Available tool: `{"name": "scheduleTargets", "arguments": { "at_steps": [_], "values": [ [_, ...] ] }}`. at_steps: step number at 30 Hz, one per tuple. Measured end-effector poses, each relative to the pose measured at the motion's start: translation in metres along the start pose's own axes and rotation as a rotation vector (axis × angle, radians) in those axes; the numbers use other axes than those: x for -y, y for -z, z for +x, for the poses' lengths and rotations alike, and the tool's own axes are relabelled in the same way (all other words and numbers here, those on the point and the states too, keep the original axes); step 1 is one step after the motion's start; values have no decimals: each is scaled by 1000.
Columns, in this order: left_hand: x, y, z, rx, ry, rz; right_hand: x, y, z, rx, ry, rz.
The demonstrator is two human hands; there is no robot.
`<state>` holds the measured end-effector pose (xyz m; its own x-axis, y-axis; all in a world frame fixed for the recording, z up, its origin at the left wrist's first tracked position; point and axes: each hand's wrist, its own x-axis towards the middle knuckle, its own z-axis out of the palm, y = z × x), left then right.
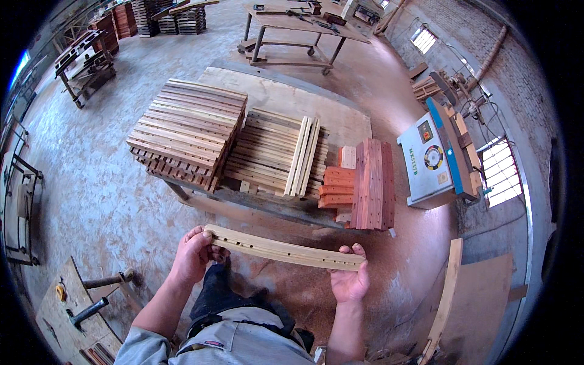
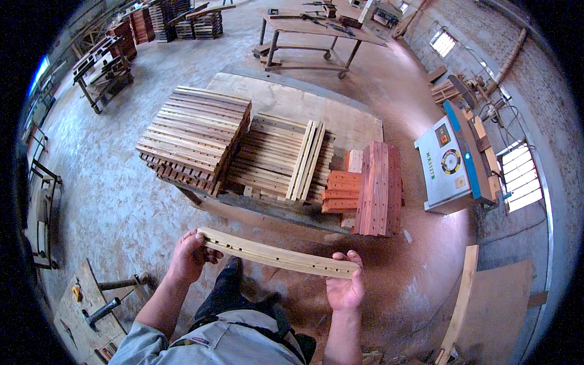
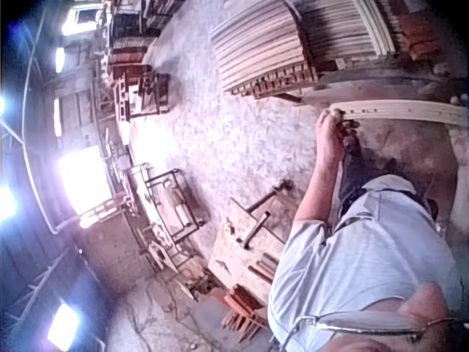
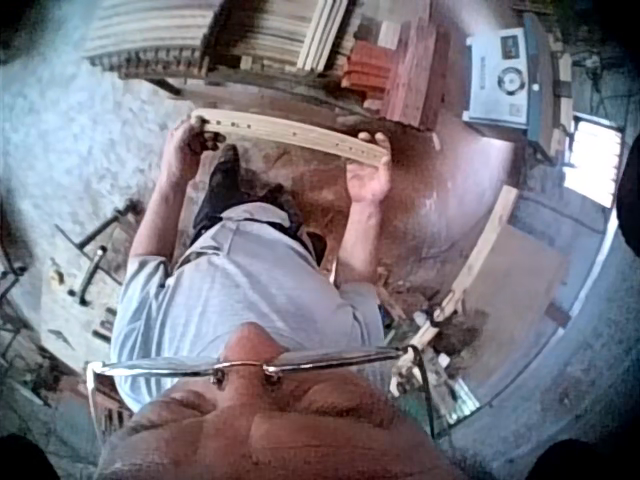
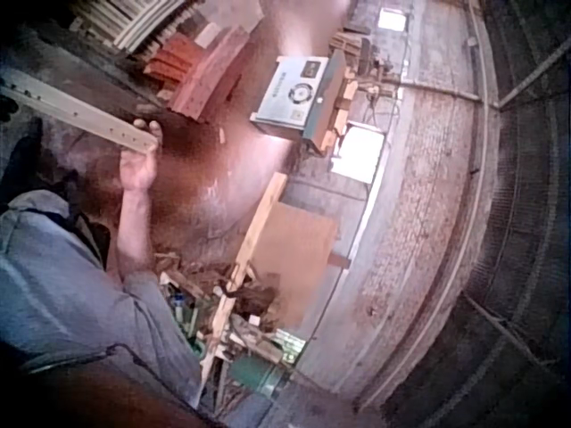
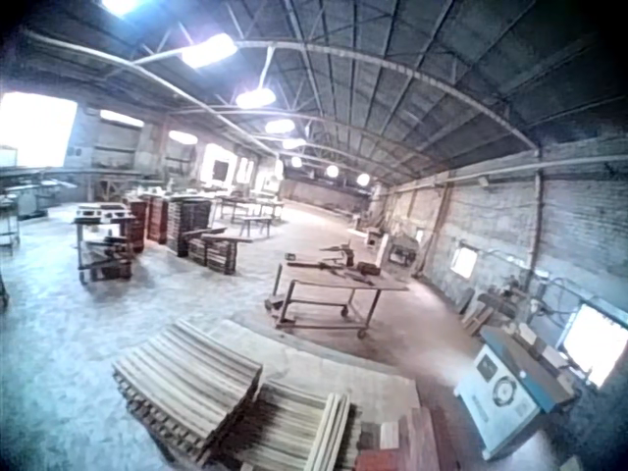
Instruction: The person operates a vertical drill press to drill holes into thin wooden slats. They feed each slat under the drill, activate the machine, and then place the finished piece onto a nearby stack. The process is repeated for multiple slats.
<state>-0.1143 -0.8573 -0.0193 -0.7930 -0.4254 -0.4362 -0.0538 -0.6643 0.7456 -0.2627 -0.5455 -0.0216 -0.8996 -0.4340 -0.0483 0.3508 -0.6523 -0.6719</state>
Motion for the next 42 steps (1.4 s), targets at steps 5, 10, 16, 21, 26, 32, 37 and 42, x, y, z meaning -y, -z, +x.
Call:
{"name": "scheduleTargets", "arguments": {
  "at_steps": [5,10,16,21,26,32,37,42],
  "values": [
    [-4,-6,1,0,7,-24,2,2,5,26,-16,23],
    [-4,-7,1,72,4,-90,2,6,5,31,-19,36],
    [-6,-20,-1,21,10,-117,-4,9,0,-14,-21,41],
    [0,-12,1,-2,-21,-137,-12,6,-7,-31,-76,11],
    [9,-1,8,-56,-33,-96,-18,-3,-10,-34,-109,11],
    [3,-3,2,-69,-69,-151,-25,6,-12,-44,-113,-54],
    [1,2,1,-84,-43,-167,-29,5,-11,28,-139,35],
    [13,11,1,-67,-98,-179,-27,-2,-8,150,-219,187]
  ]
}}
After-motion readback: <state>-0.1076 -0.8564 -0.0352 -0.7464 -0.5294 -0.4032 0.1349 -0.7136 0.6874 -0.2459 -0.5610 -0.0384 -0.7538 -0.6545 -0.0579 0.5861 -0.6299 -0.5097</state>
